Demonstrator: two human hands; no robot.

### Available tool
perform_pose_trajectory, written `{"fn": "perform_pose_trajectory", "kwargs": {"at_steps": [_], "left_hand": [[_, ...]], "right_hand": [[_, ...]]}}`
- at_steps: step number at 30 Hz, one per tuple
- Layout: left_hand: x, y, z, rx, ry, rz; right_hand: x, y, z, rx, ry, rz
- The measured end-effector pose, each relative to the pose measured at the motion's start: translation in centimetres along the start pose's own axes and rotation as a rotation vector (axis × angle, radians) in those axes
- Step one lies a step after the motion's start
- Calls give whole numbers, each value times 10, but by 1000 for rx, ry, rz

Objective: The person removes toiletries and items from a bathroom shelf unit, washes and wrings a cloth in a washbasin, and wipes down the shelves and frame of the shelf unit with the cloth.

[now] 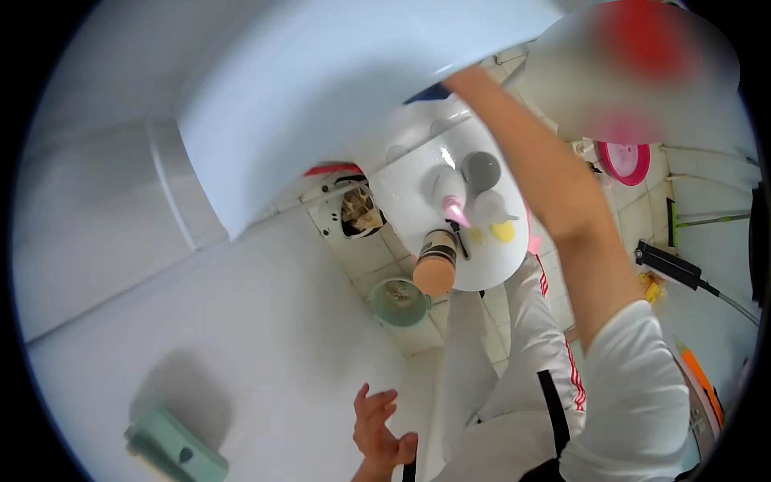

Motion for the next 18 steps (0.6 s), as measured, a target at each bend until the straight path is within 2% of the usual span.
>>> {"fn": "perform_pose_trajectory", "kwargs": {"at_steps": [4, 7, 10, 13, 16, 18], "left_hand": [[-5, 26, 72, -138, 143, -10], [4, 31, 116, -193, 240, 2], [10, 34, 128, -234, 309, -13], [13, 31, 133, -244, 325, -18], [15, 24, 136, -240, 314, 9], [18, 23, 139, -253, 318, 8]], "right_hand": [[5, 0, 9, -146, 77, 9], [10, -15, 47, -249, 66, 62], [14, -40, 122, -291, -96, 296], [24, -55, 195, -242, -294, 536], [41, -45, 211, -320, -300, 498], [23, -36, 190, -474, -140, 508]]}}
Point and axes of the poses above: each hand's wrist, its own y-axis away from the middle knuckle, its own x-axis out of the palm, z = x × y, the point moved 1 cm from there along -y, towards the middle knuckle, and after that the axes turned 14 degrees about -x, right-handed, at the moved point
